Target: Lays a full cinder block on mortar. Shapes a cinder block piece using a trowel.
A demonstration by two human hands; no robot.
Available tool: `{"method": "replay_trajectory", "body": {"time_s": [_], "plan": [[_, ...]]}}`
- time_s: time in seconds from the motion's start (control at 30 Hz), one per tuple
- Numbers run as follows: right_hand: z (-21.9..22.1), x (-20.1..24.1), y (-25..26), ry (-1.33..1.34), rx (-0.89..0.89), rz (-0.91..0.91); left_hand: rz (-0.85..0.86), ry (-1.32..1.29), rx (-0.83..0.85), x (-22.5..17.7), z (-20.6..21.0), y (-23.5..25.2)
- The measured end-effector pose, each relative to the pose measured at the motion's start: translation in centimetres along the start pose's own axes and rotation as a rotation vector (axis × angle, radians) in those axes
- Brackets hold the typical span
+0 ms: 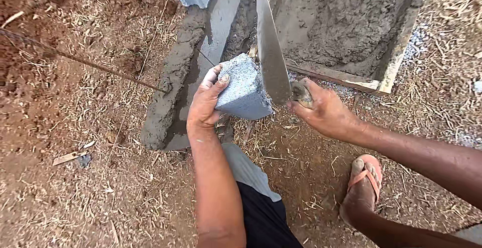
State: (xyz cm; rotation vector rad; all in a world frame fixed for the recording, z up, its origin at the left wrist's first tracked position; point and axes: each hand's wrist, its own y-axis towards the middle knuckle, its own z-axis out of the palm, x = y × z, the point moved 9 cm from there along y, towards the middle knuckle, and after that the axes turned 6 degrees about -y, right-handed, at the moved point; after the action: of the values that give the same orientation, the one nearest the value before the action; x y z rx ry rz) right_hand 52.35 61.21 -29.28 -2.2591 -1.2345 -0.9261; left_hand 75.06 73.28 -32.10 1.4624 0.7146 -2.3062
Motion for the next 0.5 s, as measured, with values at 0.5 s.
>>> {"method": "replay_trajectory", "body": {"time_s": [0.5], "plan": [[-2.4, 1.2, 0.1, -0.027, -0.090, -0.030, -0.016, -0.007, -0.012, 0.0, 0.3, 0.1]]}}
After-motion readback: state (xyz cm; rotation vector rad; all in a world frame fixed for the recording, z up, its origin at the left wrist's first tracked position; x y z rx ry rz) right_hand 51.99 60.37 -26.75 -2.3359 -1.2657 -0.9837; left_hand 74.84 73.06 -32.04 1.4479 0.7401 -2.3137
